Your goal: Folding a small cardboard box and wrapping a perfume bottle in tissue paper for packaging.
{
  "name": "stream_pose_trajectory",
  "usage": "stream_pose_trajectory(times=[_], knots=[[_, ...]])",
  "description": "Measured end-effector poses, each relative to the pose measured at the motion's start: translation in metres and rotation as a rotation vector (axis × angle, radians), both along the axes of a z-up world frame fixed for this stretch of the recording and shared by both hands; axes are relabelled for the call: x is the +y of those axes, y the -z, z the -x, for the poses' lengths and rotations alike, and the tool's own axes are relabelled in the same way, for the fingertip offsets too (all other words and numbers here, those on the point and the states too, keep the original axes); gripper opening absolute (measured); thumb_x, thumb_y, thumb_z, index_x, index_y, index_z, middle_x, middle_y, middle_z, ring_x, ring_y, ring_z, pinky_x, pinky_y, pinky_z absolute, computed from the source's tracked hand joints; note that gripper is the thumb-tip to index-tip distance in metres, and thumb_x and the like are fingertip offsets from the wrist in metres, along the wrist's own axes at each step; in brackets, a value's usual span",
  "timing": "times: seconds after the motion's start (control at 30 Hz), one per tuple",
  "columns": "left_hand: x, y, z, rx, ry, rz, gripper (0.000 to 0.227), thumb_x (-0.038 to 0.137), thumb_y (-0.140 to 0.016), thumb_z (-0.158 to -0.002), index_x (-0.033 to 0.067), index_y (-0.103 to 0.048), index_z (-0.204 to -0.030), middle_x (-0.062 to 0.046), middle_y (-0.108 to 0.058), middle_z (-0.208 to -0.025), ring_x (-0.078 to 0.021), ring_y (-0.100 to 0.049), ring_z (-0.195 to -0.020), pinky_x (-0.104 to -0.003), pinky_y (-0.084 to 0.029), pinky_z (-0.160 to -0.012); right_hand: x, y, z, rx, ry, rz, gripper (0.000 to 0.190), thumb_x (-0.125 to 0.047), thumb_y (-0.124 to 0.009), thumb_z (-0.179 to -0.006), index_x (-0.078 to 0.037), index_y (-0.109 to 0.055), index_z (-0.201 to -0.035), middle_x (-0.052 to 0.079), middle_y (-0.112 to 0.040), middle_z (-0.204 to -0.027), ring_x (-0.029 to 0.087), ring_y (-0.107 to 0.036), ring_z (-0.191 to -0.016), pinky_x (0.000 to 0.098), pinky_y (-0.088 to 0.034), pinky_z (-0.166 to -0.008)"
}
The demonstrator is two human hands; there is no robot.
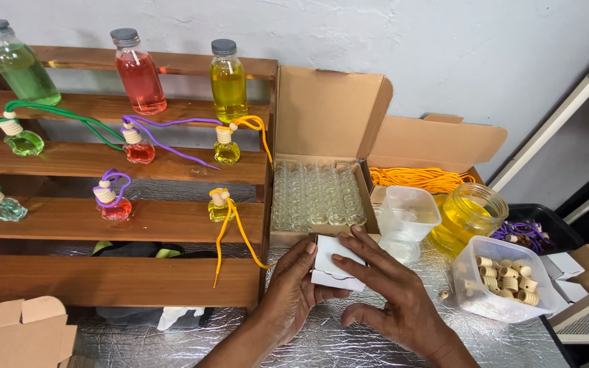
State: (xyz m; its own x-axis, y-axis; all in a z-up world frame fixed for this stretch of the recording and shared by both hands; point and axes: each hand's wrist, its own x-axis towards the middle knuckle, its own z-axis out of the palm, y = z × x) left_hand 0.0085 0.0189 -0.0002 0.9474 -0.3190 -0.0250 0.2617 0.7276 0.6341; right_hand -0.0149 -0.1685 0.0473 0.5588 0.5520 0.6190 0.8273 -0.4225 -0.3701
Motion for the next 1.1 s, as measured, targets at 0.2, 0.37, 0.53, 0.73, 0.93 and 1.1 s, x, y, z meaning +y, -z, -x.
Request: stream_pose_trajectory(times=[0.2,0.37,0.53,0.73,0.93,1.1], knots=[[-0.005,-0.005,0.000,0.011,-0.081,-0.056,0.032,0.021,-0.065,-0.092,0.0019,-0.064,-0.117,-0.018,-0.074,-0.113,-0.0342,-0.074,-0.101,-0.050,-0.066,-0.068,0.009,0.008,-0.001,0.428,0.191,-0.658,0.076,-0.038,-0.065,-0.088,0.001,-0.043,-0.150,0.019,-0.058,-0.151,0.028,-0.054,-0.143,0.0395,-0.046,-0.116],[-0.001,-0.006,-0.002,-0.041,-0.074,-0.067,0.041,0.023,-0.065,-0.090,0.0014,-0.061,-0.125,-0.020,-0.072,-0.122,-0.0384,-0.073,-0.109,-0.054,-0.067,-0.078,-0.005,0.025,-0.017,0.813,0.297,-0.809,0.065,-0.024,-0.070,-0.086,-0.004,-0.061,-0.146,0.015,-0.073,-0.100,0.022,-0.067,-0.080,0.0290,-0.049,-0.064],[0.006,0.006,-0.011,-0.040,0.018,-0.078,0.043,0.023,-0.071,-0.088,0.0068,-0.062,-0.126,-0.018,-0.069,-0.124,-0.0361,-0.071,-0.110,-0.047,-0.067,-0.073,-0.014,0.033,-0.021,1.049,0.065,-0.907,0.063,-0.022,-0.070,-0.087,-0.005,-0.061,-0.146,0.016,-0.074,-0.104,0.023,-0.067,-0.054,0.0228,-0.047,-0.040],[0.002,0.007,-0.008,0.145,0.024,-0.098,0.050,0.021,-0.074,-0.082,0.0089,-0.063,-0.130,-0.019,-0.073,-0.124,-0.0410,-0.073,-0.101,-0.049,-0.066,-0.067,-0.028,0.047,-0.030,1.214,0.175,-0.995,0.064,-0.008,-0.075,-0.078,-0.005,-0.065,-0.140,0.025,-0.074,-0.114,0.037,-0.068,-0.055,0.0379,-0.061,-0.051],[0.004,-0.012,-0.002,0.100,0.026,-0.198,0.049,0.023,-0.067,-0.090,0.0065,-0.066,-0.136,-0.014,-0.075,-0.120,-0.0349,-0.074,-0.102,-0.047,-0.066,-0.065,-0.025,0.035,-0.025,1.158,0.184,-0.920,0.059,-0.014,-0.077,-0.079,-0.002,-0.067,-0.137,0.022,-0.075,-0.094,0.029,-0.070,-0.052,0.0310,-0.059,-0.043],[-0.004,-0.024,0.011,0.070,-0.160,-0.428,0.030,0.016,-0.070,-0.095,0.0063,-0.068,-0.123,-0.016,-0.064,-0.071,-0.0211,-0.058,-0.037,-0.029,-0.047,-0.028,-0.005,0.023,-0.017,1.077,0.212,-0.718,0.050,-0.016,-0.075,-0.085,-0.002,-0.069,-0.133,0.010,-0.068,-0.072,0.026,-0.072,-0.051,0.0301,-0.052,-0.038]])
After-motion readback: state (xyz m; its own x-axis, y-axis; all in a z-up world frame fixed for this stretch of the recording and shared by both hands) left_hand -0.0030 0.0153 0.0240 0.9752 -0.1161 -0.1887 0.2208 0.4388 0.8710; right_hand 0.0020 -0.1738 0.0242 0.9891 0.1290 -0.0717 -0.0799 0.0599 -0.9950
